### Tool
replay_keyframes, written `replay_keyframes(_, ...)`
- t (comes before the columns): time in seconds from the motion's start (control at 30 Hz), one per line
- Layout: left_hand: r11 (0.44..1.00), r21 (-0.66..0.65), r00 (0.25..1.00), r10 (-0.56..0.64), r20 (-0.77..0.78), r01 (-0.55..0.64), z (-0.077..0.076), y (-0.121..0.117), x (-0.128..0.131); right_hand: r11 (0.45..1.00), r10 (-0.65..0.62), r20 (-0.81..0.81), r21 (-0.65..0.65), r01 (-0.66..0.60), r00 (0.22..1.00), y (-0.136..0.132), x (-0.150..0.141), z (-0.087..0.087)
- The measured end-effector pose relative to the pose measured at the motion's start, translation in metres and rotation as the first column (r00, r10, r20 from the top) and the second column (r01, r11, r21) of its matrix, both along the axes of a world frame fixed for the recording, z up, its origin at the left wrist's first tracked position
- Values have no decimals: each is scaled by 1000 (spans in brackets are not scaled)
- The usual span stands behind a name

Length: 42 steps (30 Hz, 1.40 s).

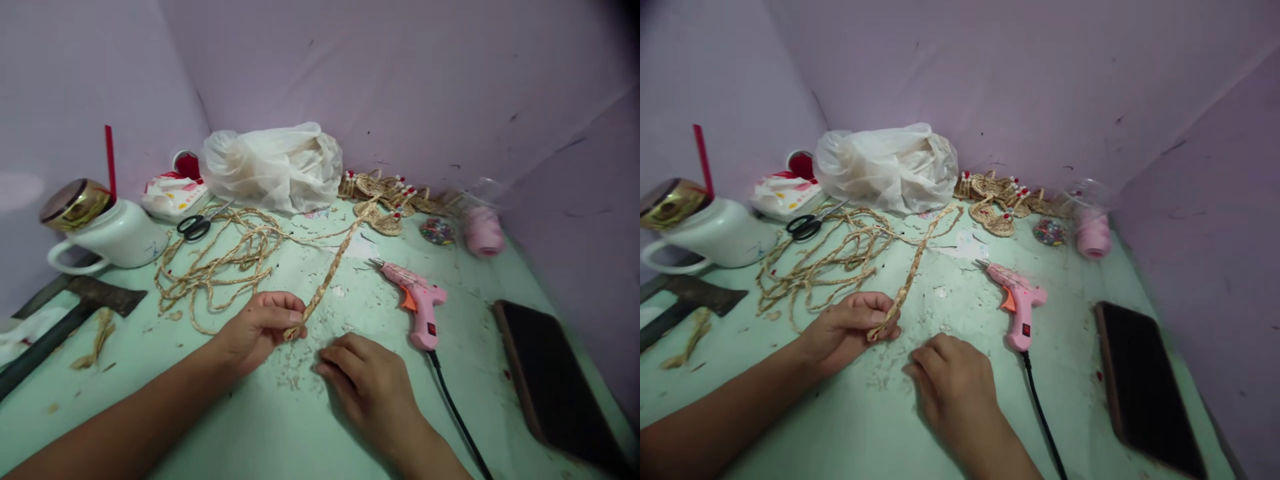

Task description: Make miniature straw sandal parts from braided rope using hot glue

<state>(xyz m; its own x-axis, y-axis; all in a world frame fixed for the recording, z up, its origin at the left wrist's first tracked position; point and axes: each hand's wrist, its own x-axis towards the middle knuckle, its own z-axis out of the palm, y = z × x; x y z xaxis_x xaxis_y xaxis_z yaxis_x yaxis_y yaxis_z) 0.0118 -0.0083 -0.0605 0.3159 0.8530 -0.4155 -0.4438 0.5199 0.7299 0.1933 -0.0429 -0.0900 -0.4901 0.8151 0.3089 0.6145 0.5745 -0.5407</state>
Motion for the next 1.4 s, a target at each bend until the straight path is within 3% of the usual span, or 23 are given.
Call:
replay_keyframes(0.2, 999, 42, 999, 19, -30, -18, -2, 0, 1, 996, -88, 260, 15, 87, 962, 1, -8, 1)
replay_keyframes(0.4, 998, 57, 999, 22, -37, -19, -4, 1, 4, 999, -55, 427, 25, 49, 903, 3, -18, 6)
replay_keyframes(0.6, 997, 78, 1000, 6, -7, -5, -7, 3, 2, 997, 33, 135, -72, -24, 990, 0, -3, 5)
replay_keyframes(0.67, 996, 93, 1000, 0, 17, -2, -9, 4, 0, 999, 32, 45, -39, -30, 998, -2, 3, 6)
replay_keyframes(0.8, 990, 139, 995, 24, 92, -37, -10, 9, -5, 993, -75, -42, 87, 78, 996, -4, 1, 6)
replay_keyframes(1.0, 987, 155, 988, 13, 154, -37, -12, 14, -9, 989, 19, -102, 149, -3, 995, -4, -22, 3)
replay_keyframes(1.1, 987, 156, 987, 3, 163, -29, -15, 14, -10, 997, -49, -13, 64, 50, 999, 2, -33, 8)
replay_keyframes(1.2, 987, 155, 984, 8, 179, -36, -18, 14, -10, 999, -52, 224, 15, 50, 973, 8, -44, 13)
replay_keyframes(1.27, 987, 156, 983, 16, 185, -45, -18, 14, -10, 999, -49, 354, 26, 43, 934, 9, -50, 13)
replay_keyframes(1.4, 986, 154, 982, 34, 184, -63, -17, 12, -10, 994, -91, 448, 102, 50, 889, 4, -60, 7)
